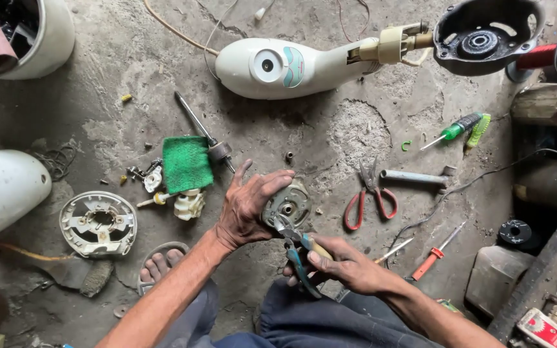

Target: Disassembling a fan motor and its housing using hand tools like pliers and a screwdriver.

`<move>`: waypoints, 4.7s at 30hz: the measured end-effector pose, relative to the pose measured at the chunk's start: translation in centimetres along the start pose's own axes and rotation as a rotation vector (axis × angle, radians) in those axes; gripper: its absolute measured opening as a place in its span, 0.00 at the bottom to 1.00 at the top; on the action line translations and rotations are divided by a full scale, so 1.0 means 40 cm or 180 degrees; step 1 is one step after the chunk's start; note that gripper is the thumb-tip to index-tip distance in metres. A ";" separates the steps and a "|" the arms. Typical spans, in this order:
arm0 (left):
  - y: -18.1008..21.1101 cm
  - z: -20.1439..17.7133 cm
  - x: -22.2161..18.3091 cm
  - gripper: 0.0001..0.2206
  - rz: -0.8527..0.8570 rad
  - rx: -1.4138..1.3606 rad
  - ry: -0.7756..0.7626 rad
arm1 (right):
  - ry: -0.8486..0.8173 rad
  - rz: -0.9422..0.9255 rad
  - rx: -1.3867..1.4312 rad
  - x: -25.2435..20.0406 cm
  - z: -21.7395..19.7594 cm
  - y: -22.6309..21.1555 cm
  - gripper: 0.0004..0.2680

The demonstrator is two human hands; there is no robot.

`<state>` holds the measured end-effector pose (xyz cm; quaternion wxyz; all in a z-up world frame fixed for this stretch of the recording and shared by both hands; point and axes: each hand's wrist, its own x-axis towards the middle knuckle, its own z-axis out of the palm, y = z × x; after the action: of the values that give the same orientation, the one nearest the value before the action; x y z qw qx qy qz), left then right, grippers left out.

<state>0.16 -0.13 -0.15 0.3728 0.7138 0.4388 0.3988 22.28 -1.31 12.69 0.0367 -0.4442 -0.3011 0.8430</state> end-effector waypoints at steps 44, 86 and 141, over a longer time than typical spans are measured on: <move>-0.019 0.017 -0.001 0.40 0.0016 0.0058 -0.0019 | -0.0681 0.0530 0.2463 0.005 -0.057 0.097 0.12; -0.001 -0.001 -0.009 0.40 0.0079 -0.0030 -0.0016 | 0.1651 -0.2350 -0.4755 -0.024 0.002 0.043 0.18; 0.036 -0.003 0.005 0.43 -0.0022 -0.0002 -0.0132 | -0.0030 -0.0406 0.0796 -0.028 -0.065 0.071 0.15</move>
<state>0.58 -0.41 1.23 0.3834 0.7203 0.4332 0.3827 25.55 -2.77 10.87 0.1440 -0.4122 -0.2214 0.8720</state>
